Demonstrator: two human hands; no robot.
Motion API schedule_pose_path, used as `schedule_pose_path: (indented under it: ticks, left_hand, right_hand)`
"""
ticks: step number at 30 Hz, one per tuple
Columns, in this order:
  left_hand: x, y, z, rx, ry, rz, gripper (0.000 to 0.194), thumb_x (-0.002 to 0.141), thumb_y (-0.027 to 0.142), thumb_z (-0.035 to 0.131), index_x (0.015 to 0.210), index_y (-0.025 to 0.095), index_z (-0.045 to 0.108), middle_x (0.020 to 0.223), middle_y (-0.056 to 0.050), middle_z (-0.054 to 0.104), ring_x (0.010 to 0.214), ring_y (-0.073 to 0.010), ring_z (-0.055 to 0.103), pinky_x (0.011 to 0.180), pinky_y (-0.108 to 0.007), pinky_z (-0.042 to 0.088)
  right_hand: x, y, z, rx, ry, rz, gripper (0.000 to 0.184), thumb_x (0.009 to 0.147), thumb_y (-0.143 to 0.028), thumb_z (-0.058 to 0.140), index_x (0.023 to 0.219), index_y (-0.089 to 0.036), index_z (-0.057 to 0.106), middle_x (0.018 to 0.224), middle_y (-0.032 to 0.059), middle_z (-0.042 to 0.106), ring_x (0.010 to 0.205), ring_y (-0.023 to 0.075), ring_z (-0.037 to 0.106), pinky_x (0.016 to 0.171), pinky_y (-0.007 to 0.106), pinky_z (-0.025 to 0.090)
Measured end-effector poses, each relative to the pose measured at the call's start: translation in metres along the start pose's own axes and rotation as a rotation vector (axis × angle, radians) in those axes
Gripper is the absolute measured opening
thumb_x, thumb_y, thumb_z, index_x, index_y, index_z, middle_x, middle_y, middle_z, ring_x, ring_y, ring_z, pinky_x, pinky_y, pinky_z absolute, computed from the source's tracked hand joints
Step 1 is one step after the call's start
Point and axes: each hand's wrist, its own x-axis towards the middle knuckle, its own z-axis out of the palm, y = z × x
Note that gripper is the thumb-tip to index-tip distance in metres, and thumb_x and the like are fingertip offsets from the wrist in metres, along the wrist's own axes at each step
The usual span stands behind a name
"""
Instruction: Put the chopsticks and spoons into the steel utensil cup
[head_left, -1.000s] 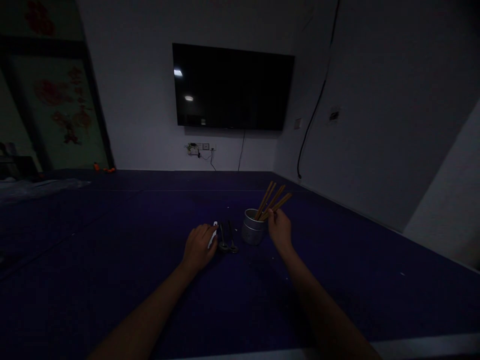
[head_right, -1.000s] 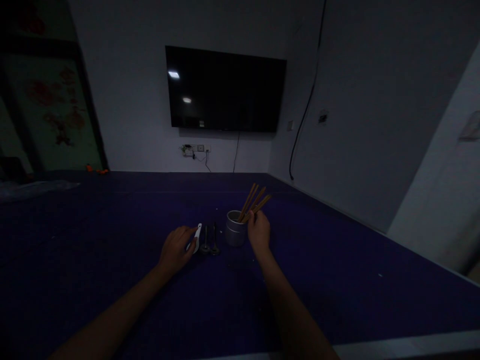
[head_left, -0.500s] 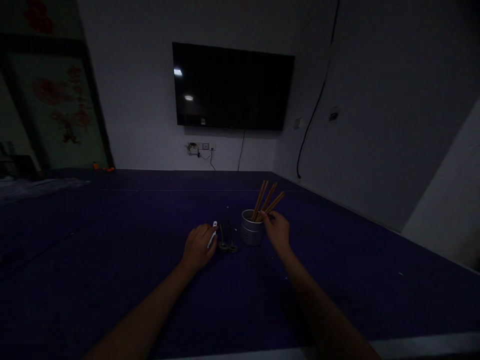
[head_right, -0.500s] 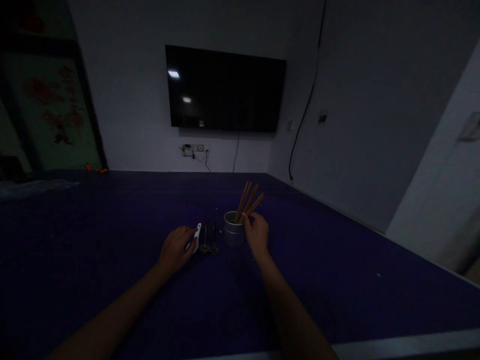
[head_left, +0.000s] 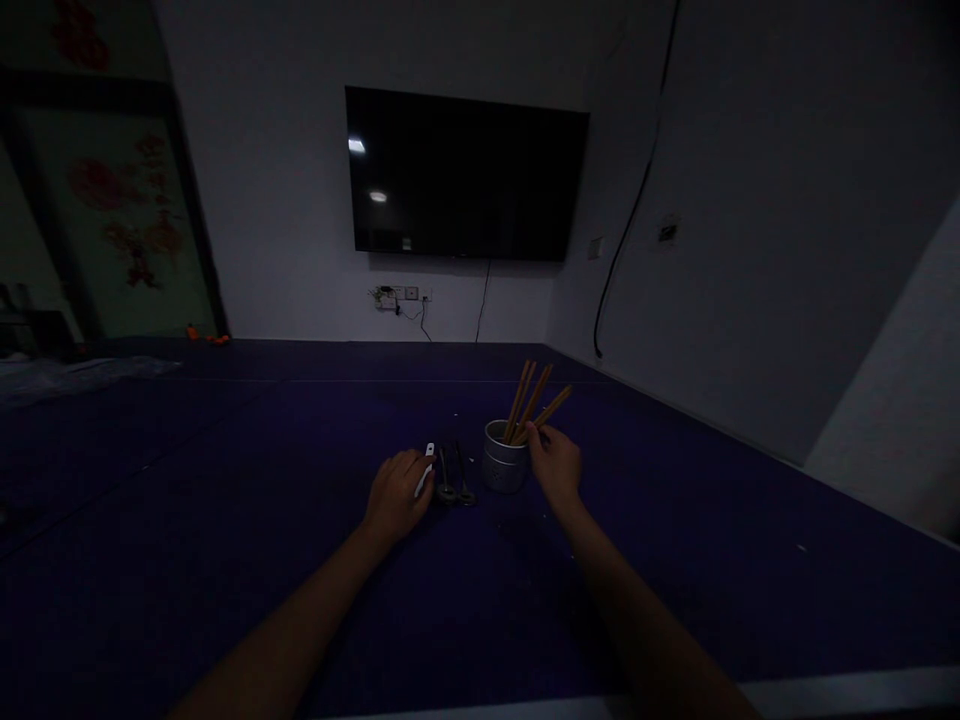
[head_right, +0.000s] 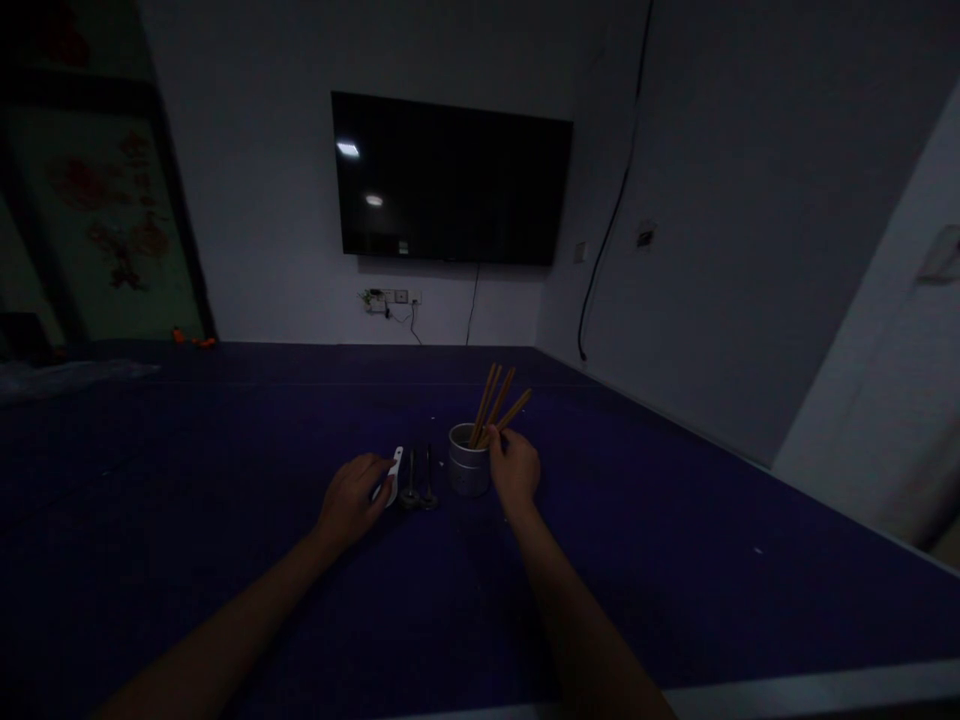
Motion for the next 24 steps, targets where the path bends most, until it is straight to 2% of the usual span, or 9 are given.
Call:
schedule_pose_path:
  ticks: [13, 20, 24]
  left_hand:
    - [0.001, 0.000, 0.001, 0.019, -0.002, -0.036, 0.022, 0.086, 0.023, 0.042, 0.096, 0.019, 0.060, 0.087, -0.007, 0.061, 0.082, -0.0176, 0.055, 0.071, -0.031, 0.043]
    - [0.003, -0.001, -0.002, 0.023, -0.020, -0.115, 0.023, 0.087, 0.025, 0.041, 0.084, 0.019, 0.063, 0.079, -0.005, 0.060, 0.077, -0.0174, 0.054, 0.068, -0.031, 0.042]
    - [0.003, -0.004, -0.001, 0.005, -0.042, -0.156, 0.023, 0.087, 0.025, 0.041, 0.080, 0.019, 0.062, 0.078, -0.005, 0.060, 0.075, -0.0169, 0.055, 0.066, -0.030, 0.042]
  right_hand:
    - [-0.004, -0.002, 0.001, -0.027, -0.057, 0.034, 0.058, 0.089, -0.057, 0.027, 0.076, -0.017, 0.068, 0.067, 0.0109, 0.065, 0.056, 0.0182, 0.054, 0.050, 0.026, 0.027]
    - [-0.007, -0.008, -0.005, -0.036, -0.032, 0.131, 0.069, 0.087, -0.062, 0.018, 0.083, -0.017, 0.070, 0.072, 0.0144, 0.067, 0.057, 0.0201, 0.055, 0.051, 0.027, 0.027]
    - [-0.008, -0.010, -0.006, -0.099, -0.074, 0.184, 0.070, 0.087, -0.063, 0.017, 0.080, -0.018, 0.071, 0.070, 0.0151, 0.066, 0.057, 0.0216, 0.056, 0.050, 0.028, 0.026]
